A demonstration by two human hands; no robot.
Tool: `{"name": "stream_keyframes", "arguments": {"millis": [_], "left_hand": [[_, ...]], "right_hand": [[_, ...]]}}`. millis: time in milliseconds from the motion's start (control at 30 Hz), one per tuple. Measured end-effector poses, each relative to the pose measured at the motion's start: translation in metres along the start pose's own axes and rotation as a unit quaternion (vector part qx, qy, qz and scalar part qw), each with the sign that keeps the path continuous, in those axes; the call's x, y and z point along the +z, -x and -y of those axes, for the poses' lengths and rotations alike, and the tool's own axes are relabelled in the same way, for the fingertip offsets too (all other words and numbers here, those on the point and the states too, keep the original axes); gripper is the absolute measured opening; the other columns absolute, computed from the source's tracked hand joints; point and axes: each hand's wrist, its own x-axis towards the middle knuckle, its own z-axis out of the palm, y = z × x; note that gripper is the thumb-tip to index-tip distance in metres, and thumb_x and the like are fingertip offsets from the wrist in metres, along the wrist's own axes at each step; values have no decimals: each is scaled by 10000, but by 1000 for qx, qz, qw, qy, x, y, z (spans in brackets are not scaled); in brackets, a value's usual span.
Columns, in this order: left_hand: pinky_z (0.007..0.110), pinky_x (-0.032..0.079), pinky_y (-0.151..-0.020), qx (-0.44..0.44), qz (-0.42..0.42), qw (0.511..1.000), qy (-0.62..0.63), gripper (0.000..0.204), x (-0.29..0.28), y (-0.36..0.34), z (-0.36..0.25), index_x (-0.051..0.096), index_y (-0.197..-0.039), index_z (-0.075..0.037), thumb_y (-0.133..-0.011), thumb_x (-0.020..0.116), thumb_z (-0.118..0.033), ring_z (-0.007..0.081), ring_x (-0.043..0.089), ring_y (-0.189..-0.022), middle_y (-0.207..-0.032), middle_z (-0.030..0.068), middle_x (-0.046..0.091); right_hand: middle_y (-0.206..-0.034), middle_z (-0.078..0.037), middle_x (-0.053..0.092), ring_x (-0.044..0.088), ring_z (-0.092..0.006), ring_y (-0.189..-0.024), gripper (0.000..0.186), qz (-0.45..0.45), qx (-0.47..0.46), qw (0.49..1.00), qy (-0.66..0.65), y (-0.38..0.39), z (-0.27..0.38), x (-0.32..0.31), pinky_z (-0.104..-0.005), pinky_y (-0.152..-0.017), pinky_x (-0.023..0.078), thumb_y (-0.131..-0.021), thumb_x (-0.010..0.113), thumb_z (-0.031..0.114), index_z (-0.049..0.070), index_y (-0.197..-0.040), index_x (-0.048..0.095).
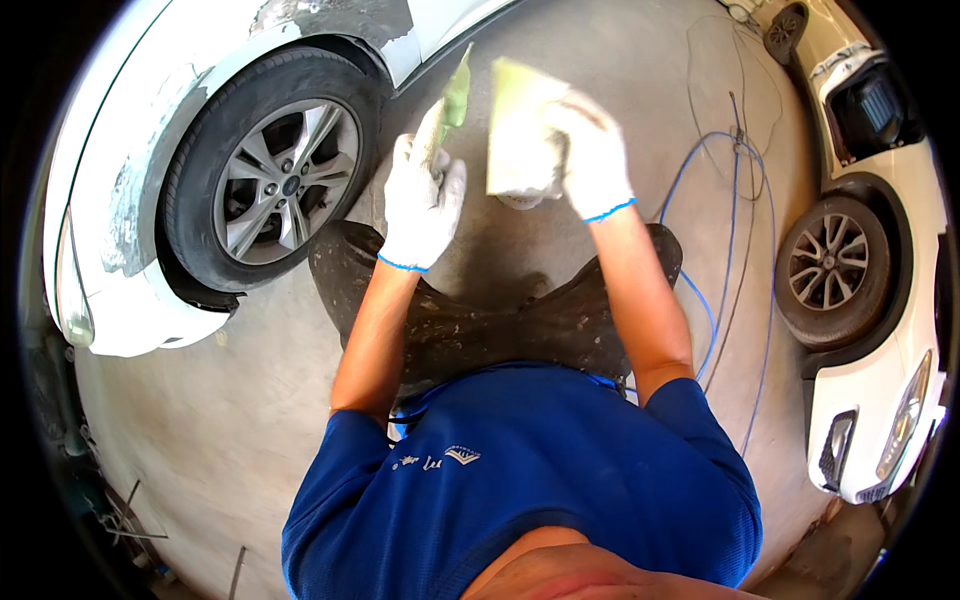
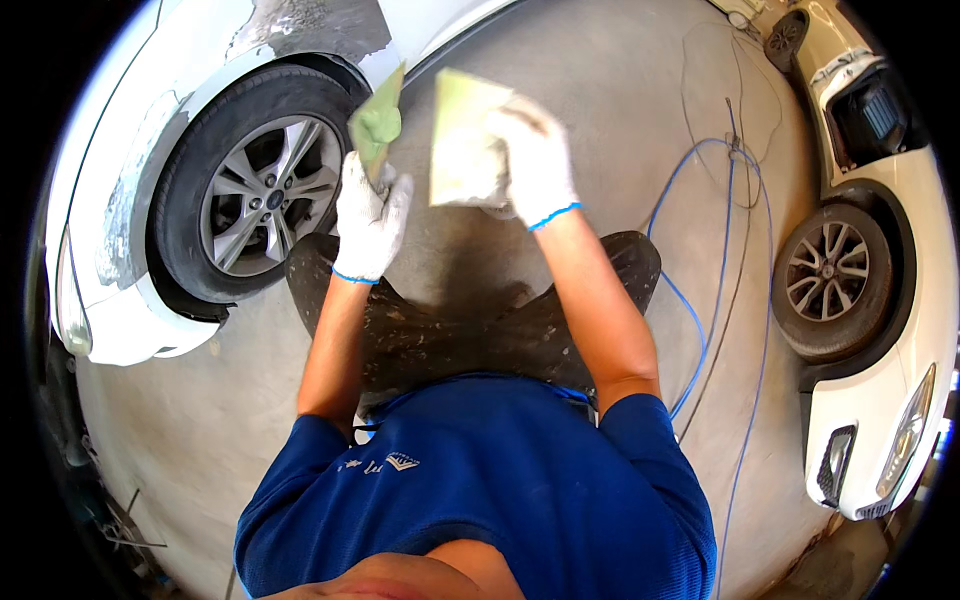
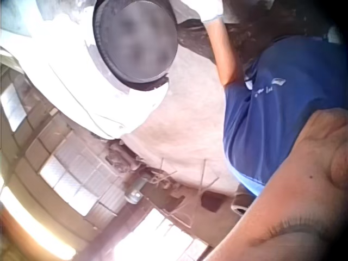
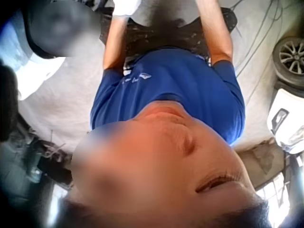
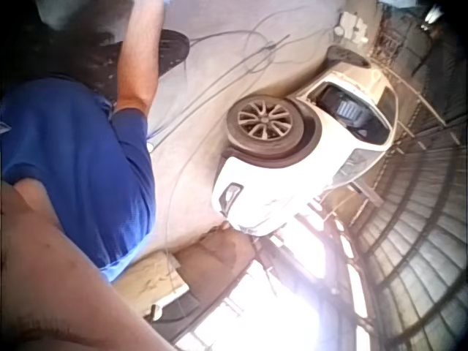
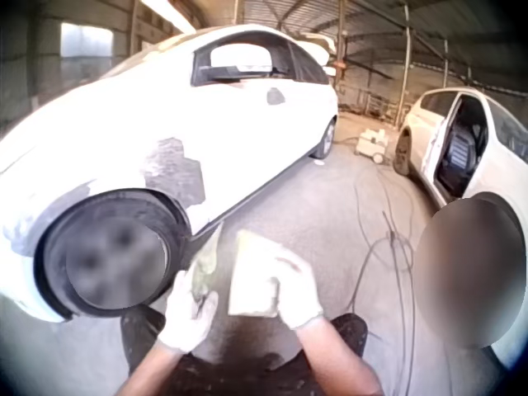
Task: The person applies a green body filler to the front wheel arch area of a white car using a spreader and a sanding block. They smooth the filler over the surface and then sand it down to level the area.
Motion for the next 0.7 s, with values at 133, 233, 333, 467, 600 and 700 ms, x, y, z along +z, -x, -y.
{"name": "stream_keyframes", "arguments": {"millis": [133, 233, 333, 467, 600, 700], "left_hand": [[387, 444, -646, 104, -40, 978, -178, 748, 8, -9, -11, 475, -1479, -137, -767, 679, -34, 286, 506, -724, -836, 125, 461], [395, 452, -653, 85, -26, 969, -232, 767, 13, 2, -1, 460, -1490, -144, -762, 612, 43, 303, 515, -730, -839, 136, 465], [414, 466, -668, 54, -18, 968, -245, 799, 20, 17, 14, 430, -1509, -157, -759, 592, 69, 319, 520, -718, -838, 144, 471], [404, 498, -696, -2, 83, 970, -228, 747, 16, 32, 32, 429, -1490, -143, -791, 570, 80, 321, 568, -747, -890, 169, 519], [273, 476, -606, -234, 50, 953, 186, 423, 8, 33, 7, 533, -1260, -22, -872, 698, -51, 101, 552, -682, -837, 42, 587], [213, 418, -547, -345, 97, 888, 288, 384, -12, 19, -22, 592, -1198, -28, -864, 760, -115, 41, 498, -625, -821, -17, 608]], "right_hand": [[-960, -150, 683, 684, -221, -810, 271, -3, 41, 997, -68, 5, -14, 10, -329, -721, 582, -890, 612, 85, -54, -1123, 621], [-1076, -164, 678, 681, -236, -940, 366, 32, 18, 994, -99, 2, -11, 6, -343, -831, 571, -896, 605, 91, -81, -1218, 584], [-1136, -172, 670, 673, -242, -1017, 393, 37, -6, 992, -122, -2, -8, 5, -353, -898, 557, -902, 591, 94, -85, -1251, 564], [-1085, -142, 677, 671, -229, -971, 341, -11, -76, 988, -131, 3, 12, 16, -349, -868, 558, -885, 603, 56, -70, -1202, 592], [-1165, -118, 658, 640, -211, -1041, 339, -123, -254, 959, 14, 8, 35, 6, -333, -913, 525, -913, 602, -7, -59, -1247, 582], [-1175, -114, 657, 635, -191, -1064, 299, -116, -291, 948, 53, 8, 48, 10, -312, -948, 506, -940, 593, -8, -58, -1235, 591]]}}
